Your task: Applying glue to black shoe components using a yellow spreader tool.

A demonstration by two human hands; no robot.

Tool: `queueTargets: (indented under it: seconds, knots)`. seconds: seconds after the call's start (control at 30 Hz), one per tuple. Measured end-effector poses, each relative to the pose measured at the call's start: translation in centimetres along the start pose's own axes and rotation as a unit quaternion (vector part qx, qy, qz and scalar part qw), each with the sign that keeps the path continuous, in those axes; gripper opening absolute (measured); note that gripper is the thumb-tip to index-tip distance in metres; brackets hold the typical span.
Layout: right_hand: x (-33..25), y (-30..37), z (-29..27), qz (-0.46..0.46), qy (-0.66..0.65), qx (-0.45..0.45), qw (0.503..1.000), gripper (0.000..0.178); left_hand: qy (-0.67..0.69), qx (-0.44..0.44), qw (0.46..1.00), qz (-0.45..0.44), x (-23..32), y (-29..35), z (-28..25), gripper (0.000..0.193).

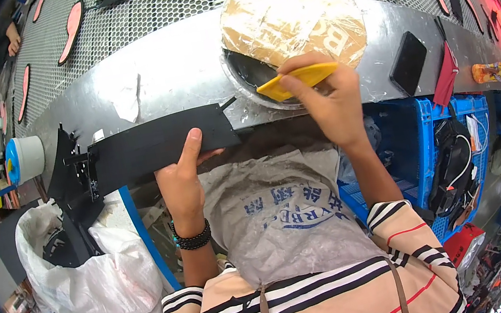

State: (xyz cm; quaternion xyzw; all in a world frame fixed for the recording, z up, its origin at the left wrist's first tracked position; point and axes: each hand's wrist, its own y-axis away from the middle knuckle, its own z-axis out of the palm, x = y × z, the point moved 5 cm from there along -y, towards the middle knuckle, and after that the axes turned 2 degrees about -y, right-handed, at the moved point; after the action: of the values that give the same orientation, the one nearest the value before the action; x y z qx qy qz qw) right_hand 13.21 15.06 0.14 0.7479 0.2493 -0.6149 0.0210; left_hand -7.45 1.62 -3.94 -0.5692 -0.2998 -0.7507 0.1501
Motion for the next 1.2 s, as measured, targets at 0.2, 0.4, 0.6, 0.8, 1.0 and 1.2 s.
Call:
queueTargets:
  seconds: [0.2,0.4,0.6,0.8,1.0,1.2]
  knots:
    - [-1.6,0.1,1.0,0.032,-0.174,-0.032,0.984,0.013,-0.038,-0.015,0.999,0.002,0.5,0.5,0.9,0.015]
    - [-2.6,0.0,1.6,-0.116,-0.086,-0.140,0.980,0.020,-0.056,-0.016,0.998,0.019,1.0,0.6,1.2,0.016]
    - [-3.3,-0.2,1.4,-0.139,-0.071,-0.291,0.944,0.023,-0.052,-0.007,0.998,0.029,0.9,0.5,1.7,0.015]
    - [-3.9,0.0,1.1,-0.194,-0.026,-0.209,0.958,0.030,-0.021,-0.003,0.999,0.034,1.5,0.3,2.5,0.014]
    - [-4.0,0.1,-1.0,-0.152,-0.068,-0.078,0.983,0.023,0.045,0.040,0.998,0.021,1.0,0.3,1.5,0.013]
    - [-3.1,2.0,1.9,-0.203,-0.125,-0.011,0.971,0.025,0.077,0.032,0.995,0.046,1.6,1.0,2.8,0.014]
